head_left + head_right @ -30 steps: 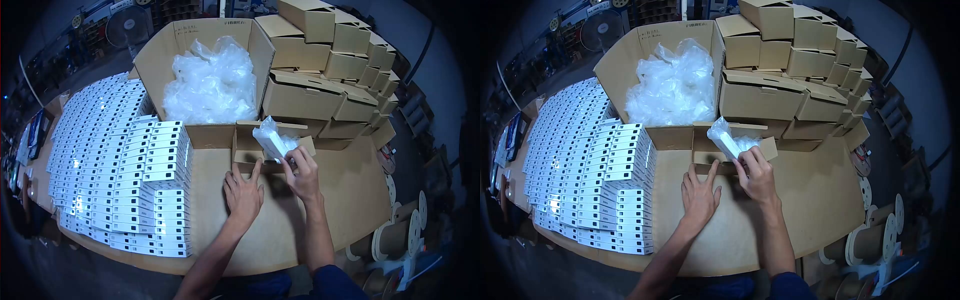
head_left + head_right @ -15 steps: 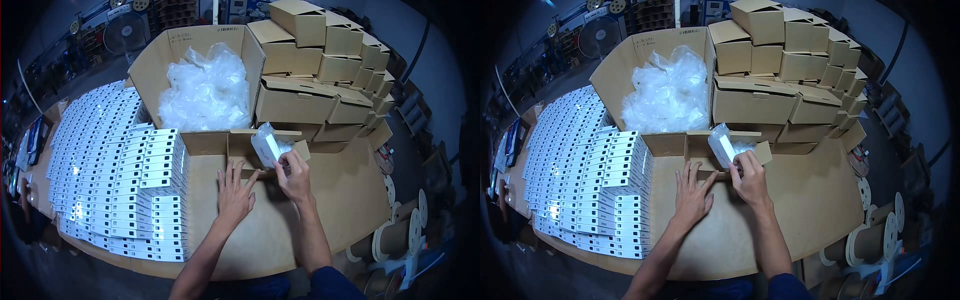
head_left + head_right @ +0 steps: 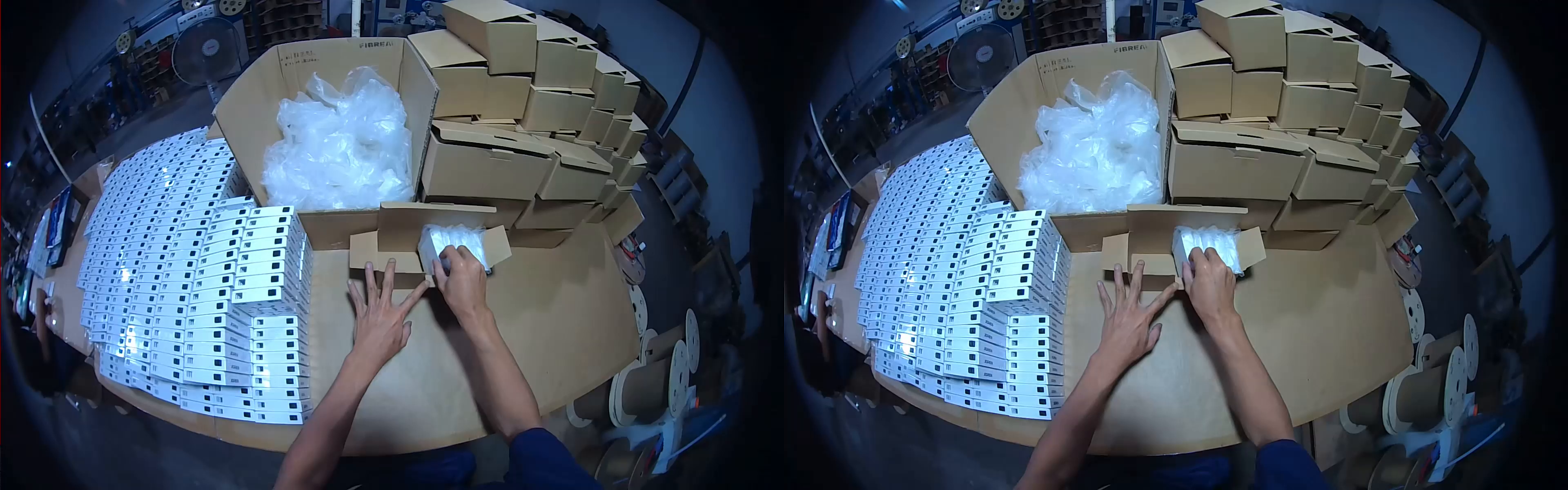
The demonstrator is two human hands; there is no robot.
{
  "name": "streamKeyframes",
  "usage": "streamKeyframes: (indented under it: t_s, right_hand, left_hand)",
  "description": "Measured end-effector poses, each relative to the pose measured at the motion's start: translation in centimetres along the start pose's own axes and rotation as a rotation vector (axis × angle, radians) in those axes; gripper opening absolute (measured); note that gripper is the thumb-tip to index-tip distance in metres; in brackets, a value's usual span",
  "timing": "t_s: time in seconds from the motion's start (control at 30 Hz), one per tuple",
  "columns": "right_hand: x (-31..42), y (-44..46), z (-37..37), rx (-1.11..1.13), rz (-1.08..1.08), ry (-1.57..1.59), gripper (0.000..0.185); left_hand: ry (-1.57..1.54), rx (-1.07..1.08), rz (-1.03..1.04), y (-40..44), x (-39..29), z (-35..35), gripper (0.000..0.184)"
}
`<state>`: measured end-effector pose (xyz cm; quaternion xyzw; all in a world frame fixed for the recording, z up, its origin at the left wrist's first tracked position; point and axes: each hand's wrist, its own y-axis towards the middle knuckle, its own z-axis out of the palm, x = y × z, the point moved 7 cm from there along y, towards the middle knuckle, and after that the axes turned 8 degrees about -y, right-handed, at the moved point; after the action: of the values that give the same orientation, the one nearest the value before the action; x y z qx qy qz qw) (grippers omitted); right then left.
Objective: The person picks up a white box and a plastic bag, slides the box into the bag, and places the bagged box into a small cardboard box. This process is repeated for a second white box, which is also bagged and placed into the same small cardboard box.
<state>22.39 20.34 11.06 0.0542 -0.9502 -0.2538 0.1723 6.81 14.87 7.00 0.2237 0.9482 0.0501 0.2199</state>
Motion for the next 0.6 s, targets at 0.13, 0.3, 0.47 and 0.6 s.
streamKeyframes:
  t_s: [0.13,0.3,0.47,0.6]
  right_hand:
    - [-0.2,0.1,1.3,0.096,0.041,-0.099,0.014]
    - [0.0,-0.3,-0.2,0.156,0.119,-0.096,0.017]
    - [-0.2,-1.0,-1.1,0.151,0.106,-0.010,0.024]
    - [0.3,-1.7,-1.5,0.094,0.099,0.047,0.021]
  left_hand:
    - [-0.008,-0.020,0.031,-0.1,0.3,0.4,0.087]
    - [0.026,-0.149,0.050,-0.3,0.6,0.9,0.076]
    - [-0.022,-0.314,0.064,0.1,0.5,-1.3,0.048]
    - [-0.019,-0.359,0.032,-0.3,0.5,-2.7,0.032]
